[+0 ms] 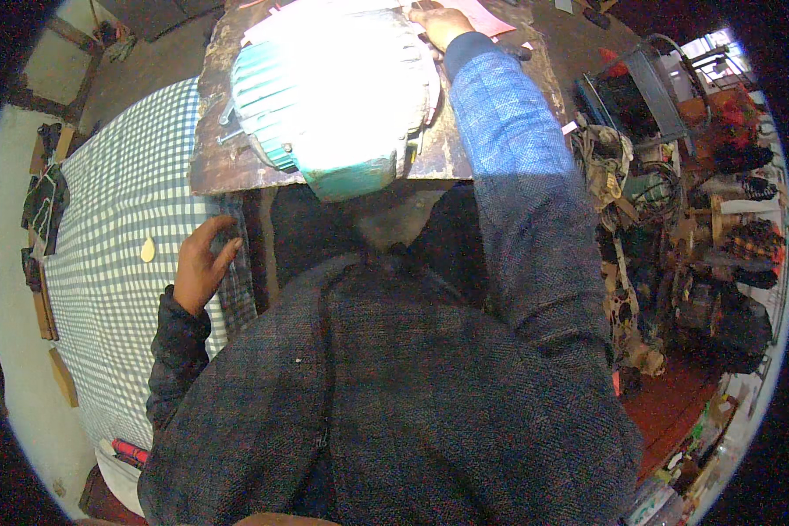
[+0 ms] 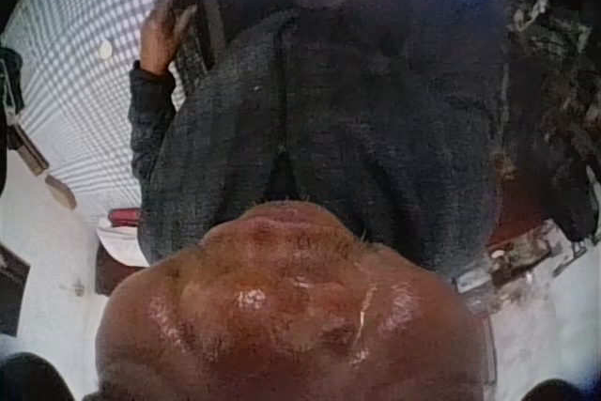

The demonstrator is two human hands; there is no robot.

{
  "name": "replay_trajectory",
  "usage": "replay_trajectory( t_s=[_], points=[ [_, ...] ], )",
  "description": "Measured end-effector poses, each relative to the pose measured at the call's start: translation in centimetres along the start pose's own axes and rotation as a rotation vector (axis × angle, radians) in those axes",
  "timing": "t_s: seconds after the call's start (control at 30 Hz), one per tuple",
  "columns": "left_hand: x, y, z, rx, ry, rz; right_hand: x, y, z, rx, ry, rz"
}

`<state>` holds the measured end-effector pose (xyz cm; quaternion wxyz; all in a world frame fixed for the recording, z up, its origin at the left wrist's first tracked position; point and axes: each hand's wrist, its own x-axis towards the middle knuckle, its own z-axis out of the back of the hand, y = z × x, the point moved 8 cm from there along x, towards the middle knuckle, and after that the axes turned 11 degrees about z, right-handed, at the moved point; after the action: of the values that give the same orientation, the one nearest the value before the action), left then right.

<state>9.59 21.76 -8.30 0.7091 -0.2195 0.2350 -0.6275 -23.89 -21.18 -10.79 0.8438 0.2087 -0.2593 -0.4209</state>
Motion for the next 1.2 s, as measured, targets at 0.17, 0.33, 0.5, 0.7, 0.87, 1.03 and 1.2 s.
replay_trajectory(
  t_s=[0.17, 0.33, 0.5, 0.7, 0.87, 1.03, 1.2],
  points=[
    [-0.4, 0.3, 0.1, 0.031, -0.011, 0.01, -1.1, 0.1, -0.2, 0.593, -0.157, -0.126],
    [-0.5, 0.6, -0.2, 0.007, -0.006, 0.018, -2.1, 1.3, -0.5, 0.984, -0.185, -0.225],
    [-0.5, 0.6, -0.2, 0.002, -0.013, 0.01, -0.7, -0.4, -0.1, 0.186, 0.002, -0.171],
    [-0.7, 1.0, -0.1, -0.009, -0.035, 0.003, -0.6, -0.4, 0.2, 0.614, -0.111, 0.009],
    [-0.8, 1.1, -0.2, 0.009, -0.045, -0.025, -1.4, 0.9, 0.7, 0.785, -0.159, -0.088],
    [-0.5, 1.1, -0.3, -0.053, -0.029, 0.008, -1.1, 0.8, 0.9, 0.625, -0.127, -0.142],
    [-0.7, 1.2, -0.2, -0.047, -0.02, 0.008, -0.8, -0.4, 1.0, 0.758, -0.178, -0.141]
  ],
)
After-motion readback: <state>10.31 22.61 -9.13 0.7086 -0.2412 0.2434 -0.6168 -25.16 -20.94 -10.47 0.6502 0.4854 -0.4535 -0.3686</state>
